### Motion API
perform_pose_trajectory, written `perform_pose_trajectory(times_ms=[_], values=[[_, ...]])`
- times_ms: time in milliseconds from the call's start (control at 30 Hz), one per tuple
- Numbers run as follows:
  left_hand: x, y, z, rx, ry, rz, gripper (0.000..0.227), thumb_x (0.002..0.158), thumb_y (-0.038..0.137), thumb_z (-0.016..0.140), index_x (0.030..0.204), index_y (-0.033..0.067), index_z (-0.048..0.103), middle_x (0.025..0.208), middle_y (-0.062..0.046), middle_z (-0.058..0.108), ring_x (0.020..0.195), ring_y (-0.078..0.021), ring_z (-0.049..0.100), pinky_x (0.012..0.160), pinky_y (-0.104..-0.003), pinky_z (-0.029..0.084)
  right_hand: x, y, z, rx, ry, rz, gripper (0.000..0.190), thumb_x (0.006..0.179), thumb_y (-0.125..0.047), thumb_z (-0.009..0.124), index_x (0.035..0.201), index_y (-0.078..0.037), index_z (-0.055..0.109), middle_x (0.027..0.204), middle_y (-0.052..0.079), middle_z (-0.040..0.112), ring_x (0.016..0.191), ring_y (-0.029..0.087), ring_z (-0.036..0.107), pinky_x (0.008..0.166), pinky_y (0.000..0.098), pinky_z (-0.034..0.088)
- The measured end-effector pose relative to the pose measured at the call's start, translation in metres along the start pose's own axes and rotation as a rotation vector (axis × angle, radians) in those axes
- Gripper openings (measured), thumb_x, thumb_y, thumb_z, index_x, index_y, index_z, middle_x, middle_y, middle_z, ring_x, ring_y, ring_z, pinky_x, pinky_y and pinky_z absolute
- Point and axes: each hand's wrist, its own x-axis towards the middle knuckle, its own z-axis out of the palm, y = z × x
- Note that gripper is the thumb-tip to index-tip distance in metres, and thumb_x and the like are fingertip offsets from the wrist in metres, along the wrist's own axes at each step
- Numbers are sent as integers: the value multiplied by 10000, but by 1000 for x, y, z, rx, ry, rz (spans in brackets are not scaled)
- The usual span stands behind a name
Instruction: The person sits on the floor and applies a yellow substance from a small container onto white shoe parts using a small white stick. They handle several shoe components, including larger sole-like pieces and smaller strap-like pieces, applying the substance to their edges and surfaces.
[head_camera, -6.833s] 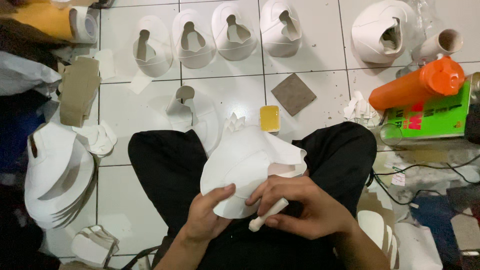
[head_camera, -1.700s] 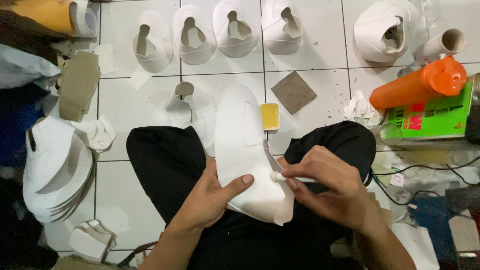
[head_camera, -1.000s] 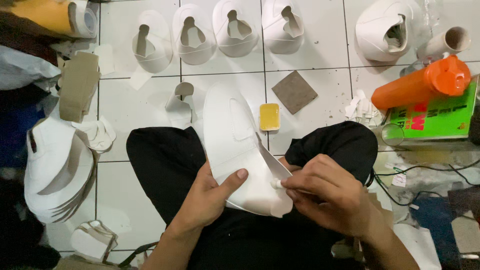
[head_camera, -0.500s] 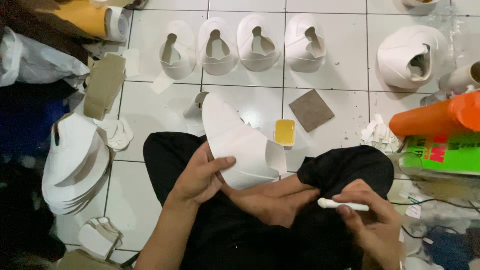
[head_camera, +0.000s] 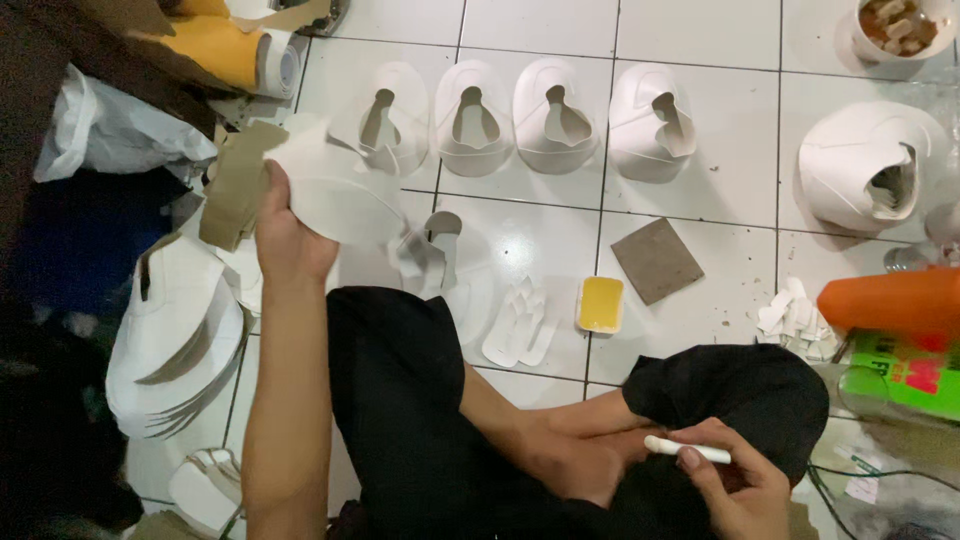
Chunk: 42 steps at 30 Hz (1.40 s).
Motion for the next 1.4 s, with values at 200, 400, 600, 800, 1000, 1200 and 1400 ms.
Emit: perform_pose_trajectory(times_ms=[200, 400, 600, 800, 1000, 1200, 1400], values=[[97, 27, -34, -105, 72, 58, 510, 855, 258, 572, 1298, 6, 551, 1311, -208, 600, 1244, -354, 571, 1105, -518, 444, 18, -13, 18, 0, -35, -28, 136, 804, -74, 651, 875, 7, 733, 802, 115, 699, 781, 169, 632, 741, 241, 468], [46, -40, 96, 31, -50, -154, 494, 836, 294, 576, 1217, -20, 578, 1225, -180, 636, 1161, -322, 611, 1024, -502, 507, 32, -18, 17, 17, -31, 62, 177, 832, -168, 653, 897, -22, 729, 833, 72, 670, 800, 142, 592, 740, 229, 423], [65, -226, 163, -97, -303, -576, 411, 871, 332, 596, 1116, 3, 618, 1078, -158, 678, 1007, -304, 645, 912, -424, 520, 32, 17, -10, -47, 96, 115, 156, 818, -147, 663, 895, -39, 744, 858, 54, 696, 860, 135, 606, 809, 230, 427], [53, -355, 272, -38, -152, -678, 714, 790, 300, 620, 1421, 198, 301, 1189, 40, 563, 968, -159, 567, 796, -358, 503, 27, 35, -36, 104, 170, 115, 153, 821, -128, 665, 917, -34, 737, 826, 68, 620, 732, 134, 558, 658, 208, 405], [77, -490, 212, 50, -132, -605, 647, 813, 362, 601, 1355, 41, 456, 1323, -85, 542, 1170, -226, 518, 923, -415, 467, 13, 73, -68, 2, 366, 505, 171, 763, -152, 702, 872, -61, 798, 880, 69, 752, 606, 172, 671, 652, 233, 475], [71, -555, 134, 259, 125, -612, 281, 910, 339, 595, 1088, 132, 524, 839, 30, 555, 699, -92, 488, 641, -268, 443, 2, 92, -76, -1, 357, 324, 142, 748, -131, 689, 818, -63, 792, 769, 55, 727, 511, 130, 648, 497, 194, 437], [66, -512, 143, 675, 44, -786, 315, 891, 288, 502, 1105, 76, 410, 608, 9, 216, 496, -131, 199, 454, -297, 172, 9, 70, -70, -97, 364, 242, 116, 752, -152, 690, 817, -103, 773, 772, 4, 721, 608, 98, 601, 535, 201, 404]])
